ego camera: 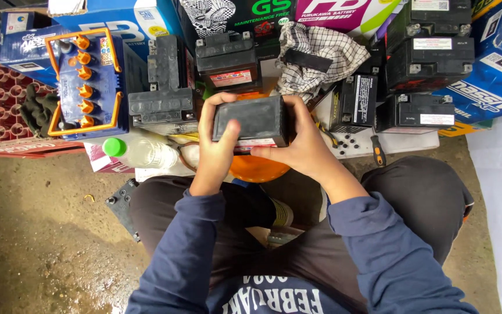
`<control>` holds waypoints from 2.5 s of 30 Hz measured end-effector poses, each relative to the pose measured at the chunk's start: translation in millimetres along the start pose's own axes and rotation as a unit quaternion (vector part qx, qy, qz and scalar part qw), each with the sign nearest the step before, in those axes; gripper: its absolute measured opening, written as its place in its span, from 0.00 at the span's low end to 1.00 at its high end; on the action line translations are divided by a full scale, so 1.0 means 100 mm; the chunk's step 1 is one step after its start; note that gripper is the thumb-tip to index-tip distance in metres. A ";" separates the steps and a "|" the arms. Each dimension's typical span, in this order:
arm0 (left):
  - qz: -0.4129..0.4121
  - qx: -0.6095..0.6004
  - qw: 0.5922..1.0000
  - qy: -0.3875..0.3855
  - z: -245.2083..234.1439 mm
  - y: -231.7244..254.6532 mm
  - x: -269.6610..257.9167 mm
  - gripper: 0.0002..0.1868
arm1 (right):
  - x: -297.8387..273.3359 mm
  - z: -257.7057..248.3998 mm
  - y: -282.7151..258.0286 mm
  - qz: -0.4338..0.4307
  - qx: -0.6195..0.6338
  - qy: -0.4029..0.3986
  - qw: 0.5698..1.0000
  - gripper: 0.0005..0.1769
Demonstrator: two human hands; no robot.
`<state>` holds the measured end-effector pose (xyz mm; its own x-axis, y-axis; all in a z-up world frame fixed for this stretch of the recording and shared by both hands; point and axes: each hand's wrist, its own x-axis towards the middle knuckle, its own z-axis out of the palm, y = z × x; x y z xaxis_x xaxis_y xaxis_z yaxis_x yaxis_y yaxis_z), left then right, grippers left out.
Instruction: Prying open a battery casing with a screwdriver and inspecting the internal components.
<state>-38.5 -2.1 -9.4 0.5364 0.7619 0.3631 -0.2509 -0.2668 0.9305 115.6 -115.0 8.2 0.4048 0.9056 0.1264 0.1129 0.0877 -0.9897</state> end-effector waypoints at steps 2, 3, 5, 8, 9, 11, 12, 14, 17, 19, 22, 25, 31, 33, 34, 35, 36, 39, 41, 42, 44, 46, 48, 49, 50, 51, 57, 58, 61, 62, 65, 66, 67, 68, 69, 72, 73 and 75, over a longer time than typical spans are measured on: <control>-0.004 0.011 0.999 0.033 0.04 -0.02 0.00 0.21 | -0.02 0.01 0.03 -0.002 -0.015 -0.011 1.000 0.49; -0.009 0.020 0.998 0.063 0.07 -0.03 0.01 0.15 | -0.02 0.00 0.04 -0.004 -0.031 -0.020 0.999 0.49; -0.006 0.025 0.997 0.075 0.06 -0.05 0.00 0.13 | 0.04 -0.05 -0.01 -0.020 -0.030 -0.046 0.998 0.51; -0.001 0.032 0.995 0.095 0.05 -0.07 -0.02 0.10 | 0.16 -0.13 -0.03 -0.050 0.024 -0.060 0.997 0.45; 0.004 0.033 0.995 0.099 0.04 -0.08 -0.02 0.09 | 0.21 -0.15 -0.03 -0.068 0.075 -0.044 0.994 0.41; -0.024 0.034 0.995 0.091 0.01 0.06 -0.04 0.10 | 0.31 -0.37 -0.15 -0.074 0.187 0.054 0.978 0.38; -0.052 0.033 0.995 0.083 0.00 0.13 -0.03 0.14 | 0.37 -0.50 -0.21 -0.080 0.292 0.153 0.941 0.35; -0.047 0.043 0.996 0.070 0.00 0.19 -0.02 0.15 | 0.46 -0.55 -0.22 -0.103 0.256 0.234 0.932 0.37; -0.028 0.059 0.997 0.032 0.07 0.28 -0.03 0.16 | 0.46 -0.09 -0.07 -0.098 0.224 0.220 0.944 0.44; -0.007 0.061 0.998 0.004 0.11 0.28 -0.02 0.16 | 0.45 0.13 0.07 -0.078 0.225 0.127 0.963 0.51; -0.043 0.064 0.997 0.006 0.07 0.21 -0.06 0.16 | 0.47 0.06 0.14 -0.092 0.222 0.160 0.957 0.36; -0.030 0.047 0.998 0.021 0.06 0.16 -0.02 0.17 | 0.53 -0.21 -0.01 -0.110 0.218 0.214 0.946 0.40; 0.000 0.066 0.998 0.012 0.11 0.21 0.02 0.17 | 0.51 0.11 0.09 -0.107 0.184 0.142 0.967 0.48; -0.017 0.083 0.996 0.016 0.07 0.18 -0.02 0.18 | 0.57 0.08 0.32 -0.092 0.261 0.200 0.940 0.31; -0.016 0.084 0.996 0.016 0.05 0.18 0.00 0.18 | 0.61 -0.01 0.21 -0.093 0.262 0.200 0.939 0.31; -0.017 0.079 0.996 0.025 0.04 0.17 -0.01 0.17 | 0.61 -0.11 0.10 -0.100 0.267 0.243 0.927 0.34; -0.019 0.073 0.997 0.034 0.03 0.17 -0.02 0.17 | 0.62 -0.20 0.00 -0.106 0.270 0.285 0.913 0.38; -0.015 0.083 0.996 0.042 0.10 0.22 -0.04 0.18 | 0.71 -0.05 0.07 -0.038 0.216 0.367 0.904 0.43; 0.001 0.064 0.997 0.033 0.04 0.14 -0.01 0.16 | 0.58 0.14 0.17 -0.082 0.160 0.312 0.933 0.37; 0.018 0.045 0.999 0.025 0.02 0.09 0.00 0.15 | 0.51 0.22 0.22 -0.126 0.103 0.253 0.954 0.33; 0.018 0.051 0.998 0.028 0.00 0.12 0.00 0.16 | 0.58 0.12 0.11 -0.117 0.133 0.260 0.949 0.35; 0.007 0.053 0.998 0.031 0.00 0.10 -0.06 0.17 | 0.55 -0.02 0.07 -0.097 0.158 0.267 0.946 0.38; 0.016 0.049 0.997 0.063 -0.01 0.06 -0.06 0.15 | 0.58 -0.16 0.06 -0.128 0.199 0.300 0.924 0.33; 0.015 0.049 0.997 0.062 0.00 0.08 -0.05 0.15 | 0.48 0.03 -0.03 -0.128 0.199 0.301 0.924 0.33; 0.015 0.051 0.997 0.050 0.02 0.10 -0.03 0.15 | 0.39 0.22 -0.12 -0.071 0.175 0.233 0.954 0.39; 0.016 0.052 0.998 0.038 0.04 0.11 -0.01 0.15 | 0.32 0.40 -0.21 -0.015 0.148 0.162 0.976 0.44; 0.017 0.050 0.996 0.069 0.03 0.08 -0.03 0.15 | 0.38 0.18 0.02 -0.010 0.191 0.155 0.969 0.47; 0.019 0.048 0.996 0.068 0.01 0.06 -0.03 0.15 | 0.37 0.13 0.02 -0.012 0.190 0.156 0.969 0.47; 0.011 0.036 0.995 0.092 -0.01 0.08 -0.05 0.16 | 0.31 0.19 -0.12 -0.051 0.161 0.191 0.967 0.50; 0.012 0.041 0.995 0.092 0.00 0.12 -0.05 0.16 | 0.26 0.37 -0.27 -0.054 0.141 0.157 0.976 0.41; 0.015 0.055 0.995 0.084 0.02 0.20 -0.03 0.15 | 0.16 0.39 -0.19 -0.090 0.073 0.056 0.992 0.40; 0.013 0.067 0.994 0.081 0.03 0.22 -0.04 0.14 | 0.13 0.31 -0.06 -0.114 0.028 -0.015 0.993 0.50; 0.011 0.067 0.994 0.081 0.02 0.20 -0.05 0.14 | 0.12 0.31 -0.07 -0.113 0.028 -0.014 0.993 0.50; -0.008 0.047 0.994 0.094 0.02 0.18 -0.06 0.15 | 0.10 0.30 -0.07 -0.094 0.035 -0.022 0.995 0.49; -0.026 0.026 0.994 0.107 0.04 0.15 -0.06 0.16 | 0.10 0.27 -0.07 -0.076 0.040 -0.030 0.996 0.48; -0.057 -0.055 0.983 0.165 0.08 -0.11 -0.09 0.14 | 0.08 0.12 -0.07 -0.039 -0.018 -0.077 0.996 0.42; -0.058 -0.056 0.983 0.165 0.11 -0.05 -0.06 0.14 | 0.10 0.10 -0.11 -0.038 -0.018 -0.077 0.996 0.42; -0.128 -0.121 0.965 0.195 0.16 0.08 -0.02 0.15 | 0.12 0.07 -0.17 -0.022 -0.033 -0.093 0.995 0.47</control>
<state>-28.5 -15.6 -2.3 0.2736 0.9612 0.0336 -0.3569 0.0691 0.9316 112.7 -102.5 26.0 0.2245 0.9629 0.1498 0.1883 0.1080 -0.9762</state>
